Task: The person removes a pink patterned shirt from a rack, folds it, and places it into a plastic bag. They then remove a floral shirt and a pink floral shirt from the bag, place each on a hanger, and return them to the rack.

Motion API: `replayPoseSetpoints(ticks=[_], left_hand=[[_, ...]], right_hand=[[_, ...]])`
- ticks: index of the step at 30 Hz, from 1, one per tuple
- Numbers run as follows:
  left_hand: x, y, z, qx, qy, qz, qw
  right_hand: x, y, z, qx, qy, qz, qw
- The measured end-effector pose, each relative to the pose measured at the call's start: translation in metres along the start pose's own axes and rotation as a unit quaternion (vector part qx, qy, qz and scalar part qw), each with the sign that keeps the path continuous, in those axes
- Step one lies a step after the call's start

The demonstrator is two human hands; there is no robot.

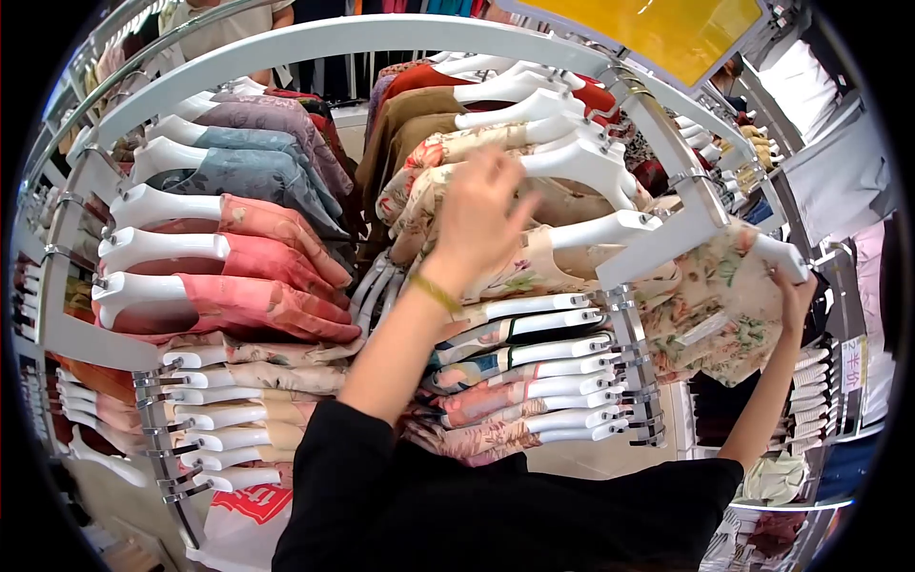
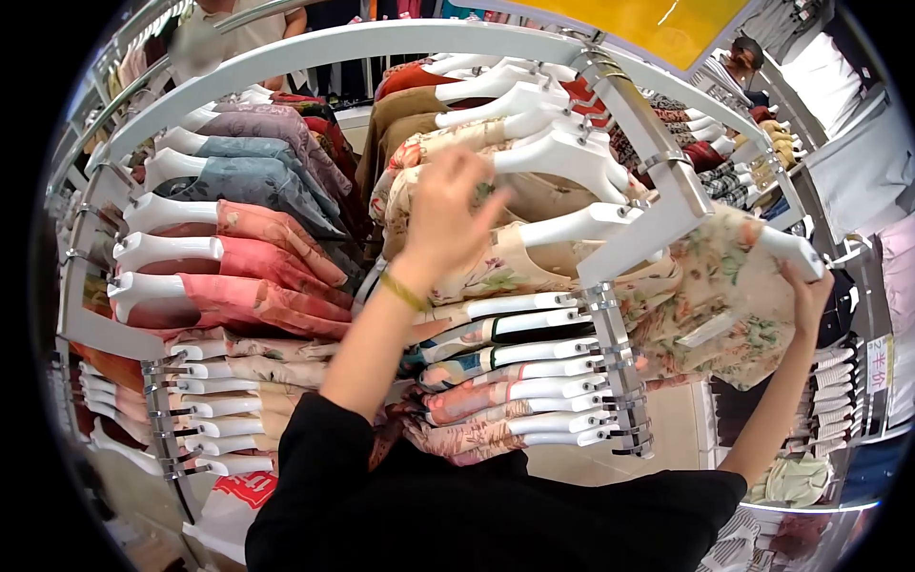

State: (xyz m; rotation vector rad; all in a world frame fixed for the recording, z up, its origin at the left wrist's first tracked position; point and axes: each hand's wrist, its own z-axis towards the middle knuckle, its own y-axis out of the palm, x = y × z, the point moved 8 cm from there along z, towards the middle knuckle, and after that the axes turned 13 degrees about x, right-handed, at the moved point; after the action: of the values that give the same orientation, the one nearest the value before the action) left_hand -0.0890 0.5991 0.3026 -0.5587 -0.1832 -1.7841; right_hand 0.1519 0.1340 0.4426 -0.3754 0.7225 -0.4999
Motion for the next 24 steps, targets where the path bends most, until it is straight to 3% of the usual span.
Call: replayPoseSetpoints(ticks=[4,5,12,16,18,19,20,21,22,23,24], left_hand=[[0.034,0.026,-0.05,-0.309,-0.062,-0.043,0.948],[0.044,0.022,-0.051,-0.273,-0.019,-0.055,0.96],[0.042,0.024,-0.049,-0.323,-0.043,-0.1,0.94],[0.035,0.03,-0.049,-0.357,-0.059,-0.142,0.921],[0.034,0.04,-0.064,-0.411,-0.147,-0.317,0.842],[0.03,0.041,-0.068,-0.42,-0.199,-0.368,0.805],[0.023,0.046,-0.078,-0.42,-0.201,-0.37,0.804],[0.01,0.049,-0.084,-0.349,-0.212,-0.419,0.811],[0.002,0.044,-0.08,-0.276,-0.221,-0.464,0.812],[-0.01,0.046,-0.089,-0.267,-0.291,-0.465,0.793],[-0.016,0.044,-0.095,-0.266,-0.295,-0.465,0.792]], right_hand=[[0.006,0.085,-0.007,-0.095,0.022,0.02,0.995],[-0.005,0.103,-0.01,-0.11,0.024,0.032,0.993],[-0.063,0.19,-0.001,-0.164,-0.026,0.087,0.982],[-0.094,0.255,-0.011,-0.303,-0.034,0.066,0.95],[-0.15,0.265,-0.036,-0.262,-0.049,0.039,0.963],[-0.141,0.274,-0.038,-0.264,-0.048,0.038,0.963],[-0.129,0.287,-0.042,-0.245,-0.065,0.047,0.966],[-0.121,0.295,-0.042,-0.226,-0.084,0.056,0.969],[-0.142,0.301,-0.064,-0.317,0.072,0.097,0.941],[-0.132,0.309,-0.066,-0.359,0.057,0.078,0.928],[-0.122,0.317,-0.069,-0.4,0.042,0.058,0.914]])
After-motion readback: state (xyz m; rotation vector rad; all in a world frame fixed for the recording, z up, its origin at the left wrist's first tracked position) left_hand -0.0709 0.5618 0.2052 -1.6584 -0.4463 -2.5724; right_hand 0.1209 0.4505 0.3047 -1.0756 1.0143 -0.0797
